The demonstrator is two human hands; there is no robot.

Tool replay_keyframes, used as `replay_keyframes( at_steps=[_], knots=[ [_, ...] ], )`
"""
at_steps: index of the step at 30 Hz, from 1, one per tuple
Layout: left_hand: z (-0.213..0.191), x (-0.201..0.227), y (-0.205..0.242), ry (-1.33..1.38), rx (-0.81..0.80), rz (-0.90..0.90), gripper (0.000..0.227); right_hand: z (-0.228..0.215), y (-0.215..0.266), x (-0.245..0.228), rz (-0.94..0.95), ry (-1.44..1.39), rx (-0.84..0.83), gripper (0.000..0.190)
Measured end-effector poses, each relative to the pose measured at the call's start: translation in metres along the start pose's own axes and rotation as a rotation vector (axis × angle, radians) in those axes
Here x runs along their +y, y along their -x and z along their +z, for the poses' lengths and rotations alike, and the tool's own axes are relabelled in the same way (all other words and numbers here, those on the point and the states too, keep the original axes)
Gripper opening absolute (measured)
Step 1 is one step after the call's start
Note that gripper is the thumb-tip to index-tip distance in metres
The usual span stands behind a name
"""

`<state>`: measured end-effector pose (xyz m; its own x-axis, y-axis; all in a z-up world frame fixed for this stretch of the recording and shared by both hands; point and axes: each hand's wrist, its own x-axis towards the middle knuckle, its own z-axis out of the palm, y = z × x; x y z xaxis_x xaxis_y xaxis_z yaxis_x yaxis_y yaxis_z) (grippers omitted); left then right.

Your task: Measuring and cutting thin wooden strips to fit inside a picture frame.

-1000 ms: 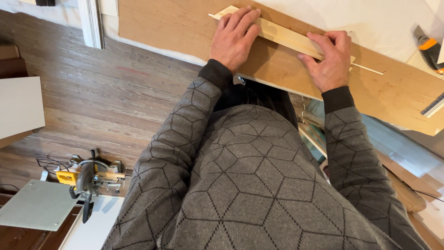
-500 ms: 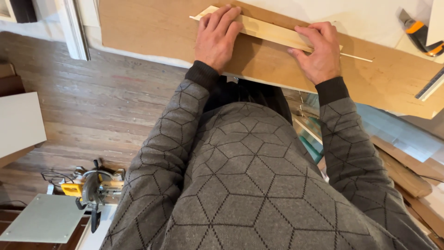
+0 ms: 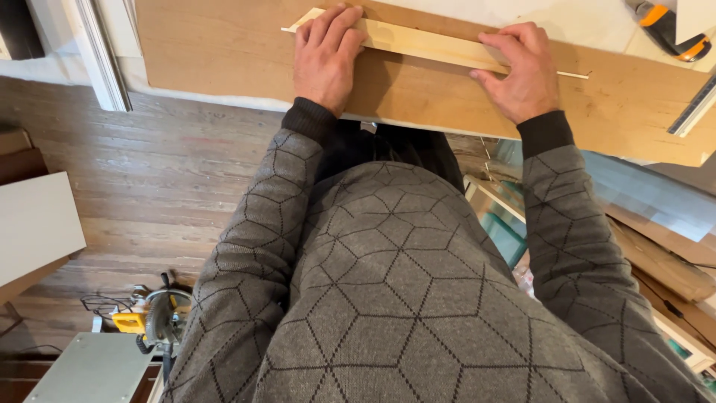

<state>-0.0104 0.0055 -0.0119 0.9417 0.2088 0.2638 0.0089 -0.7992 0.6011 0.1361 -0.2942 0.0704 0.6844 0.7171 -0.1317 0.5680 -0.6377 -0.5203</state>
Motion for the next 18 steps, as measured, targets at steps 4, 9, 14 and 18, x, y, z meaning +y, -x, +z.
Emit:
replay_keyframes(
  at_steps=[4, 9, 14, 18],
  knots=[
    [-0.002, 0.0, -0.001, 0.019, 0.008, 0.001, 0.014, 0.001, 0.005, 0.013, 0.013, 0.018, -0.017, 0.042],
    [-0.002, -0.001, -0.003, 0.026, 0.01, 0.017, 0.014, 0.002, 0.005, 0.015, -0.001, 0.025, 0.028, 0.04],
    [0.0, -0.003, -0.001, 0.0, 0.013, 0.03, 0.015, 0.008, 0.007, 0.019, -0.024, -0.011, 0.054, 0.04],
    [0.001, -0.005, -0.001, -0.017, 0.013, 0.036, 0.014, 0.008, 0.006, 0.022, -0.022, -0.007, 0.034, 0.039]
  ],
)
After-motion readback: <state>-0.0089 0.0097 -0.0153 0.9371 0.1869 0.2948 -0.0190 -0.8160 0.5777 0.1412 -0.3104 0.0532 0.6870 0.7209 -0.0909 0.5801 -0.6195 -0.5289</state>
